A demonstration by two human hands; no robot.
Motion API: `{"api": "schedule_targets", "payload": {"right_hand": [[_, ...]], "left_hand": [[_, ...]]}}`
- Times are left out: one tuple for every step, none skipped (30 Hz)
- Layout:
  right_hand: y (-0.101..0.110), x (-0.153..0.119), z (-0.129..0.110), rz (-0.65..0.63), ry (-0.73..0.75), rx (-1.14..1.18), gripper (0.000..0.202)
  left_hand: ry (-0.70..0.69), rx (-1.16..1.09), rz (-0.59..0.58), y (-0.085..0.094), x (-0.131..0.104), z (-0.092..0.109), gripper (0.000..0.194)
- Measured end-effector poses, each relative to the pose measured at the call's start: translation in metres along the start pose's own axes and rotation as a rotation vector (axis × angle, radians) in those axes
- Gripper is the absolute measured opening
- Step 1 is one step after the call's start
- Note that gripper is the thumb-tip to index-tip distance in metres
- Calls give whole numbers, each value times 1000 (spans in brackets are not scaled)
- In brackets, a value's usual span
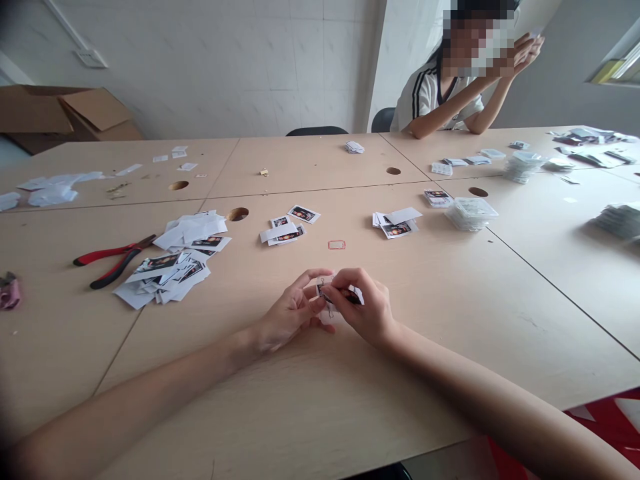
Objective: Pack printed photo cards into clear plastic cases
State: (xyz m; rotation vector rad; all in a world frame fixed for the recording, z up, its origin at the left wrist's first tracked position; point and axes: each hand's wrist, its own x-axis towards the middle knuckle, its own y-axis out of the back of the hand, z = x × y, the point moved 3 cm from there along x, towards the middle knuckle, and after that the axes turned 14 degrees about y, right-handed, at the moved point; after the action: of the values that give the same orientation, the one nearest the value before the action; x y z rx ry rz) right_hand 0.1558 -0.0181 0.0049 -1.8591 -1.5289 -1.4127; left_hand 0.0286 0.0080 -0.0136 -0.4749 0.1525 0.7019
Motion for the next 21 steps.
{"api": "schedule_targets", "payload": {"right_hand": [[1,1,0,18,-15,-10,14],[3,2,1,40,-41,-25,13],[4,4,1,60,-72,-42,13],[6,5,2,70,-103,-51,12],[6,7,3,59,-130,-50,12],[5,9,3,25,-153,-36,11],[4,10,4,-22,-175,-19,11],[3,10,5,-67,-196,-4,11],[2,11,6,-106,-221,4,11],[1,11,6,-134,-242,6,11],[1,10,7,-151,-258,3,11],[1,10,7,-158,-268,-1,11],[1,10,7,-162,-273,-7,11],[1,10,7,-167,-276,-11,11],[1,10,7,-170,-280,-16,11],[1,10,7,-173,-284,-19,11],[0,10,7,-175,-287,-22,11],[0,10,7,-175,-288,-24,11],[0,9,7,-176,-289,-25,11],[0,9,7,-175,-291,-26,11],[0,9,7,-174,-293,-27,11]], "left_hand": [[1,-13,3,1,0,0,39],[5,-23,8,1,0,0,40],[10,-26,13,1,0,0,40],[14,-21,18,1,0,0,41],[15,-8,23,1,0,1,41],[11,9,26,0,-1,1,42],[4,24,26,-1,-1,2,44],[-5,34,22,-2,-2,3,45],[-11,39,15,-3,-2,3,47],[-14,39,8,-3,-3,4,48],[-12,38,0,-4,-3,4,46],[-6,37,-4,-4,-3,4,44],[1,37,-6,-4,-3,4,41],[8,38,-5,-4,-2,4,39],[13,38,-2,-4,-2,4,37],[15,38,0,-4,-2,4,36],[17,38,3,-4,-1,3,36],[18,39,5,-4,-1,3,36],[18,41,7,-4,-1,3,35],[18,45,8,-4,-1,3,35],[20,50,9,-4,-1,3,35]]}}
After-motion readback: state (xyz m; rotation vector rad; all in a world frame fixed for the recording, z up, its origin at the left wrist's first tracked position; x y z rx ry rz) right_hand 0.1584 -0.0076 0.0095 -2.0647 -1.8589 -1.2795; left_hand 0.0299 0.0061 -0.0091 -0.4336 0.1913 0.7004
